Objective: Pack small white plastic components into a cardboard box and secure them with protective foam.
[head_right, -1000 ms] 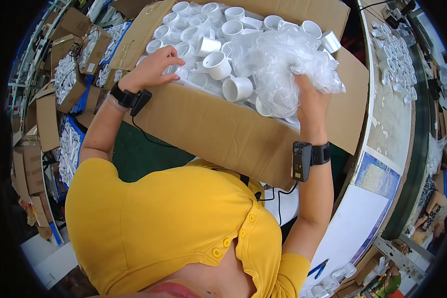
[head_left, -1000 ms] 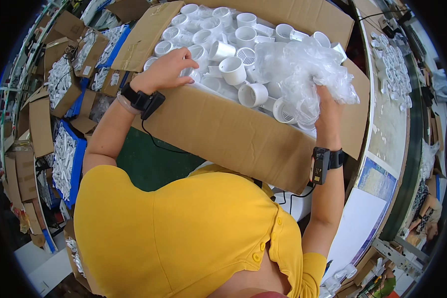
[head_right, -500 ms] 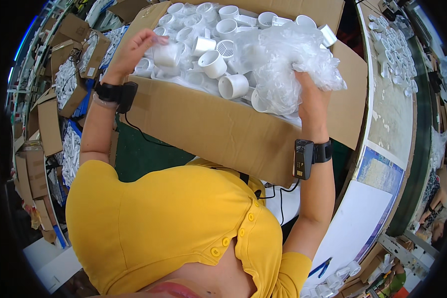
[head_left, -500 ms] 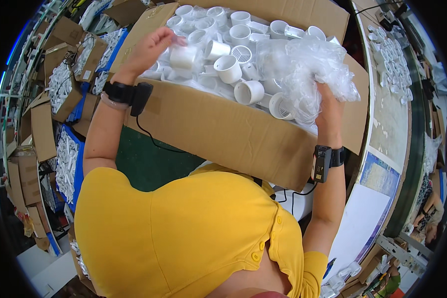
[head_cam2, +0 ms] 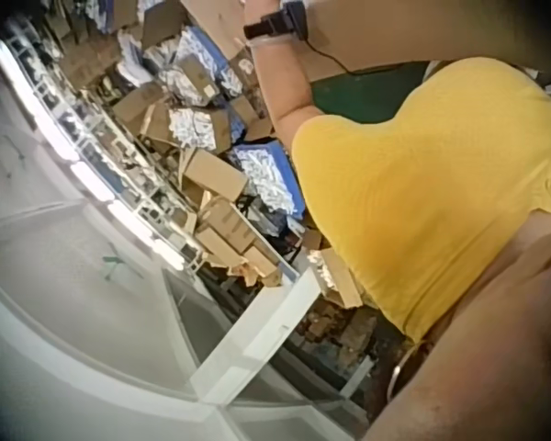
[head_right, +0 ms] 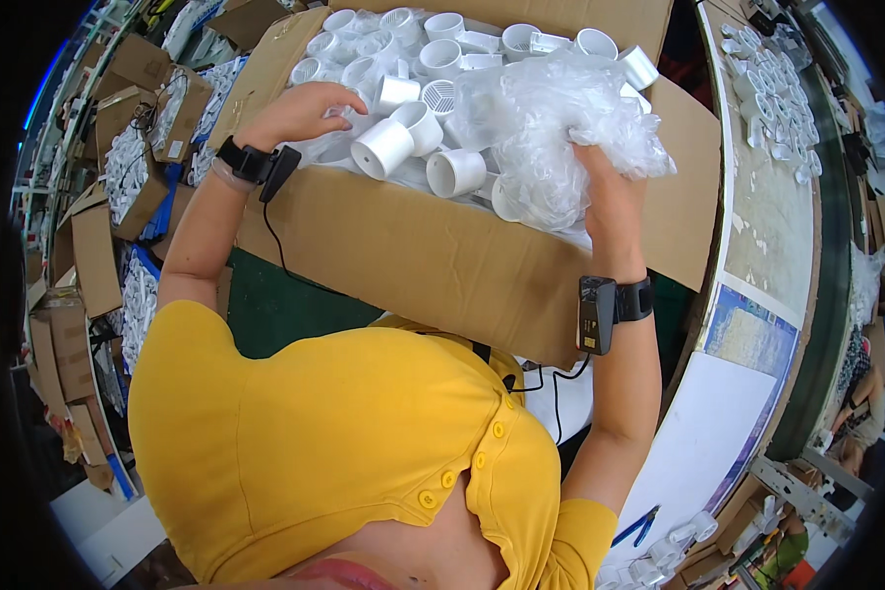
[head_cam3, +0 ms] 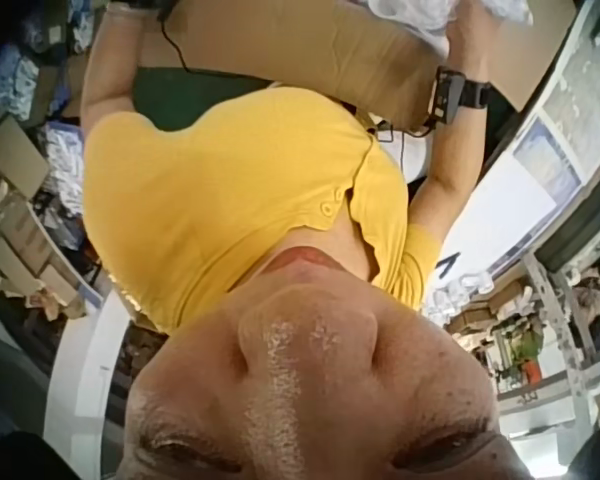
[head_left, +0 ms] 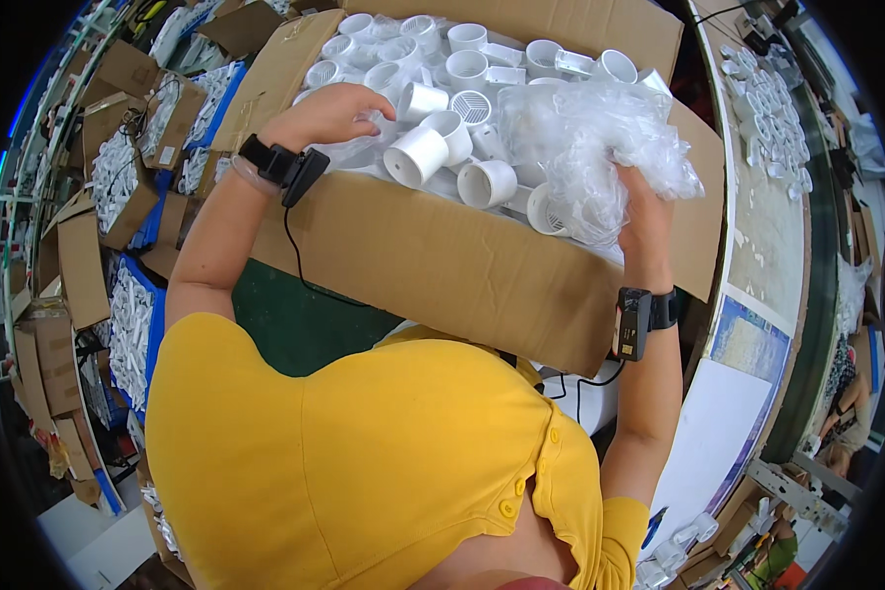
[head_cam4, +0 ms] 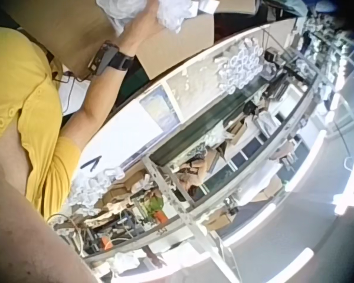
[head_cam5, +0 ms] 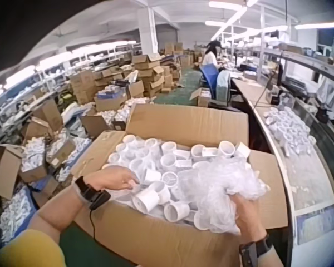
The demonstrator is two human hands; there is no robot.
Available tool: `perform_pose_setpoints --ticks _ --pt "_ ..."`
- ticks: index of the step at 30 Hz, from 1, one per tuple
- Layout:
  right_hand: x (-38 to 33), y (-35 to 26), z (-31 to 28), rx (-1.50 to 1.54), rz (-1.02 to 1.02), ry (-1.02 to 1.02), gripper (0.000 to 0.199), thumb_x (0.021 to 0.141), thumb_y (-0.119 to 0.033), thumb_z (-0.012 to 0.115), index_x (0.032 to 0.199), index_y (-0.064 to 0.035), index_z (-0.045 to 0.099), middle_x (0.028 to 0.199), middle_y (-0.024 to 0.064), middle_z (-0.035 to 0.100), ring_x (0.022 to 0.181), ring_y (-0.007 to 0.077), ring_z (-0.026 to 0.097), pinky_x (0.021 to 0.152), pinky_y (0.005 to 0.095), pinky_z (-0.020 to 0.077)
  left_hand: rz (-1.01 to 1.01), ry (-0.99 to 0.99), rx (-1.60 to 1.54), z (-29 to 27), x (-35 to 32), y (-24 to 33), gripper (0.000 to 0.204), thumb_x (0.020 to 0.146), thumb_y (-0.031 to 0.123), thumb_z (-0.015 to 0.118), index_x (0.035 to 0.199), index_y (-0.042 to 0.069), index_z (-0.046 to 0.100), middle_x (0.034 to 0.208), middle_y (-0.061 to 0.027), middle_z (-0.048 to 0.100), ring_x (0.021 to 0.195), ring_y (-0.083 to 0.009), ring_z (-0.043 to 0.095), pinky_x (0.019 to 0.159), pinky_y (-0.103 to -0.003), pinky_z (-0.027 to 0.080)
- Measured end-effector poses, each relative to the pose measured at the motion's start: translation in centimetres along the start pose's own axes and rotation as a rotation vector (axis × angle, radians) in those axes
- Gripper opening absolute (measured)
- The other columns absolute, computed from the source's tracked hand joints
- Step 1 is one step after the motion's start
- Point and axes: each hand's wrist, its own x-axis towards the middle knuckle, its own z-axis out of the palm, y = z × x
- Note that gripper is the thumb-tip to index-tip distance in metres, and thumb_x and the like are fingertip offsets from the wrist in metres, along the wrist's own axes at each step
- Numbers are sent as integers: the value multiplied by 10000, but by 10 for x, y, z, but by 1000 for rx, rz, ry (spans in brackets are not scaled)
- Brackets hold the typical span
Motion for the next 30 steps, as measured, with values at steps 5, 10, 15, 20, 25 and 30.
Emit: perform_pose_setpoints --ticks 5,10,15,20,25,30 --pt "2 1 1 -9 24 26 498 811 -24 624 1268 -1 428 1204 112 530 1102 237 536 902 358 475 -6 -168 265 2 9 4 209 797 188 608 1004 161 628 891 -95 630 815 -282 589 716 -376 468" --pt "3 5 0 -23 7 3 507 819 -26 614 1283 0 411 1219 117 521 1104 238 536 905 357 475 14 1 171 4 8 -2 186 801 164 603 987 152 615 856 -71 602 849 -279 587 741 -352 471" --pt "7 5 -7 1 17 -3 528 823 -19 609 1303 -4 389 1238 120 509 1114 240 531 909 358 474 -31 335 -432 -18 8 -18 177 790 124 607 966 114 587 901 -67 545 884 -280 556 734 -334 464" --pt "6 7 -5 17 21 5 530 825 -13 604 1308 -5 386 1238 120 509 1118 239 530 910 357 475 76 120 86 -7 -4 6 167 833 175 587 986 108 595 941 -47 563 864 -257 582 750 -326 466" --pt "2 7 -2 -35 28 27 525 836 -15 589 1318 -8 379 1245 120 507 1119 236 530 910 355 476 34 72 146 12 -2 -5 173 881 178 558 1031 97 591 908 -20 581 839 -152 562 751 -282 451" --pt "5 3 -8 -9 24 20 520 836 -11 588 1314 -11 384 1243 120 509 1114 237 535 904 354 479 -129 312 -641 -15 0 -43 175 895 187 552 1042 102 593 919 -5 598 812 -136 550 756 -259 444"
